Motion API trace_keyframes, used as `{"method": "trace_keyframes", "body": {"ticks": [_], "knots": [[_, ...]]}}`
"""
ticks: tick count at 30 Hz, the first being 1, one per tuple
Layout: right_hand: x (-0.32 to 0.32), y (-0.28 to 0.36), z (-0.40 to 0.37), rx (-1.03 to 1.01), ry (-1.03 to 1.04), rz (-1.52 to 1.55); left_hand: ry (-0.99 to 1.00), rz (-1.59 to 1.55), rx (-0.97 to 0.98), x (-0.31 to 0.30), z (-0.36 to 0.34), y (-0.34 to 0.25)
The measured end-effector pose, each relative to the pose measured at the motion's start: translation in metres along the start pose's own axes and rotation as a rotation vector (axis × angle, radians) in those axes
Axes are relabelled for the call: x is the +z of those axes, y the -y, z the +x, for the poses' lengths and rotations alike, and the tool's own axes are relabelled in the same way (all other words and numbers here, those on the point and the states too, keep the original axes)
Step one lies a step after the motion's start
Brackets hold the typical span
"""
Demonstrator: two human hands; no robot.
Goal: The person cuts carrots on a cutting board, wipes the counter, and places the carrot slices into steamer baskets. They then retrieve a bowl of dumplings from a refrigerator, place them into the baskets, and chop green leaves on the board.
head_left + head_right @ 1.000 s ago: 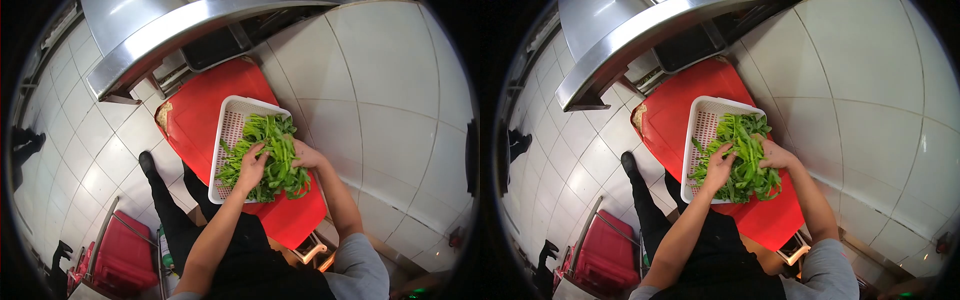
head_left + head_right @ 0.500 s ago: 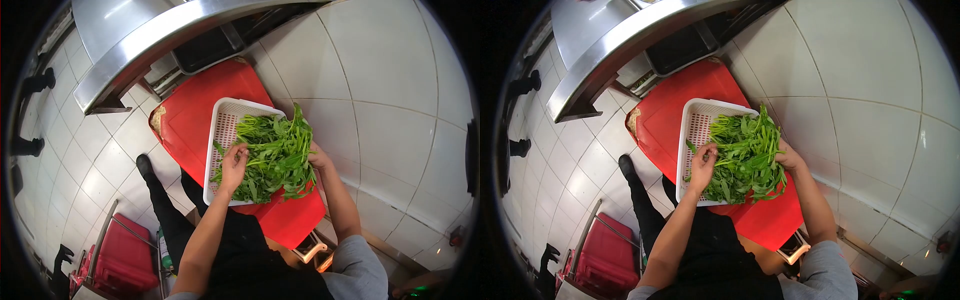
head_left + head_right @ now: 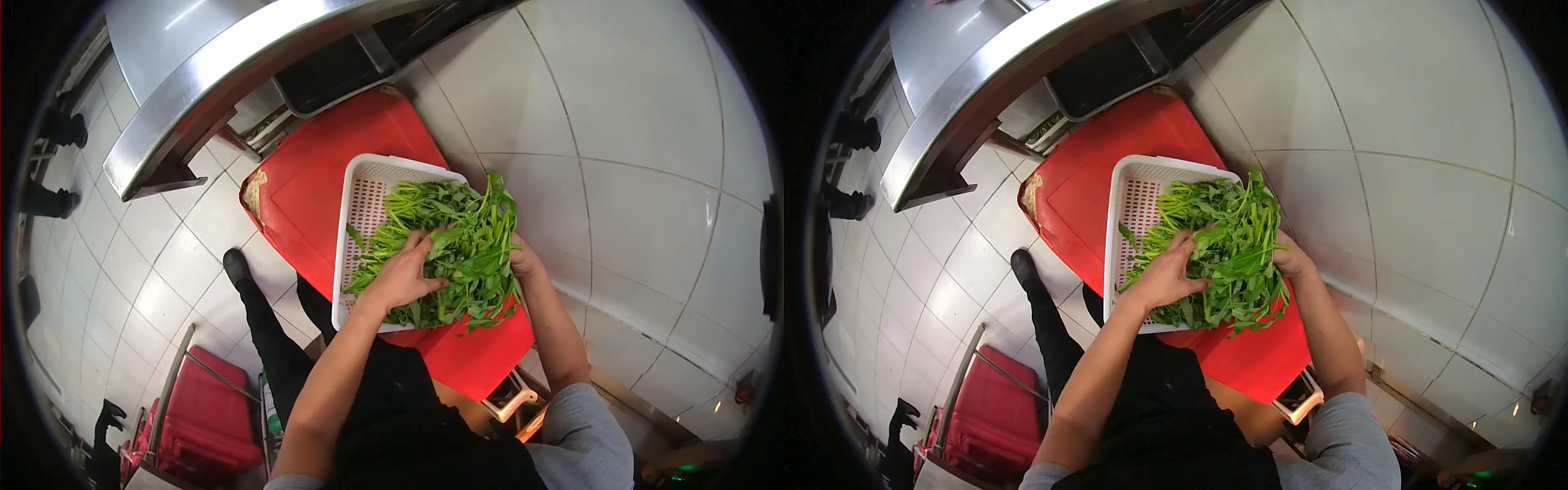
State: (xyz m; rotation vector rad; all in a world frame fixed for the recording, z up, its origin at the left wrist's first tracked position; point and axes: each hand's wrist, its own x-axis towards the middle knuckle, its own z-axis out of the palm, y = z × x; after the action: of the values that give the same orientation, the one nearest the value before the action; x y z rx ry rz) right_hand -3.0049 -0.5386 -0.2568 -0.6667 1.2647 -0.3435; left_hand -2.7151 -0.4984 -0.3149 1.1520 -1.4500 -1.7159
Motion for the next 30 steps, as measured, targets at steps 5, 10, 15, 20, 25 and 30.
{"method": "trace_keyframes", "body": {"ticks": [5, 10, 15, 20, 25, 30], "knots": [[0.008, -0.004, -0.003, -0.108, -0.073, -0.002, 0.029, 0.203, -0.035, 0.018, 0.009, 0.017], [-0.011, -0.010, -0.019, -0.180, -0.158, 0.029, -0.039, 0.296, -0.062, 0.014, 0.005, 0.063], [0.011, -0.005, -0.032, -0.239, -0.229, 0.080, -0.200, 0.186, 0.006, -0.003, -0.007, 0.071], [0.018, -0.024, -0.019, -0.095, -0.224, 0.158, 0.012, -0.225, -0.078, -0.020, -0.019, -0.015], [0.040, -0.014, -0.024, -0.086, -0.153, 0.115, -0.153, -0.219, 0.106, 0.013, 0.009, 0.014], [0.030, -0.016, -0.033, -0.125, -0.124, 0.085, -0.321, -0.750, -0.269, 0.026, 0.012, 0.032]]}}
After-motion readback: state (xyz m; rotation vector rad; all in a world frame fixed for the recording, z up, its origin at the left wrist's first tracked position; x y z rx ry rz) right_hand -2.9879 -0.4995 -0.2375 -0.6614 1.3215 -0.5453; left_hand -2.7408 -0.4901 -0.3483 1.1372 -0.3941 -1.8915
